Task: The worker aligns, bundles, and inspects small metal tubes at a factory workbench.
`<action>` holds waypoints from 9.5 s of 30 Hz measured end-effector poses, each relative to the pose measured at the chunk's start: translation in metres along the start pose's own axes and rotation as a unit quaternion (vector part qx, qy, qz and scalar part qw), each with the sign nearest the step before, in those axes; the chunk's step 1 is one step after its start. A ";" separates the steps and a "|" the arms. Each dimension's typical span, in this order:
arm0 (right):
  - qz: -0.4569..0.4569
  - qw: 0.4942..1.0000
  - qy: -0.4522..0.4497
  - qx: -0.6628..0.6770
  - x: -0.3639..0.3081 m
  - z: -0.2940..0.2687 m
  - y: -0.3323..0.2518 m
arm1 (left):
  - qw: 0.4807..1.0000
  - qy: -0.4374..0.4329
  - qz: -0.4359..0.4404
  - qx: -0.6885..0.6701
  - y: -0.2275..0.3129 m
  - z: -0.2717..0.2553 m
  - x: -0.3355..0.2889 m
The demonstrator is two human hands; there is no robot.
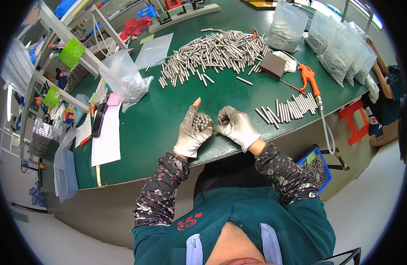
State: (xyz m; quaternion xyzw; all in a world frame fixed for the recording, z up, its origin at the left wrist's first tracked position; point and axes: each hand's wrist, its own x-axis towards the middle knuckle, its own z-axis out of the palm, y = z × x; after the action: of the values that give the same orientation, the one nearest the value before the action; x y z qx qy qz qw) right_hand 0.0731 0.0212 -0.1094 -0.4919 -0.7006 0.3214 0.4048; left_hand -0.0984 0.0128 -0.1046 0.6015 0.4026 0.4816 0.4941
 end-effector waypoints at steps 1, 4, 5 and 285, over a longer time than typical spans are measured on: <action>0.000 1.000 -0.002 0.000 -0.001 -0.001 -0.002 | 1.000 0.000 -0.003 -0.012 -0.001 0.000 0.000; -0.021 0.999 0.001 -0.028 -0.002 -0.002 -0.005 | 1.000 0.006 0.000 0.012 -0.002 -0.001 0.000; -0.017 1.000 0.008 0.010 -0.003 0.000 -0.001 | 1.000 0.008 0.000 0.011 -0.001 0.000 0.000; -0.026 0.971 -0.197 0.131 0.020 0.008 -0.021 | 0.992 -0.089 -0.067 -0.065 -0.003 -0.024 -0.006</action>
State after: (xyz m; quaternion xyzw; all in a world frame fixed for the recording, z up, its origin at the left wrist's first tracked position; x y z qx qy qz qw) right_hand 0.0534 0.0332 -0.0901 -0.3432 -0.7311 0.4901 0.3280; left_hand -0.1228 0.0122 -0.1078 0.5802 0.3640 0.4172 0.5974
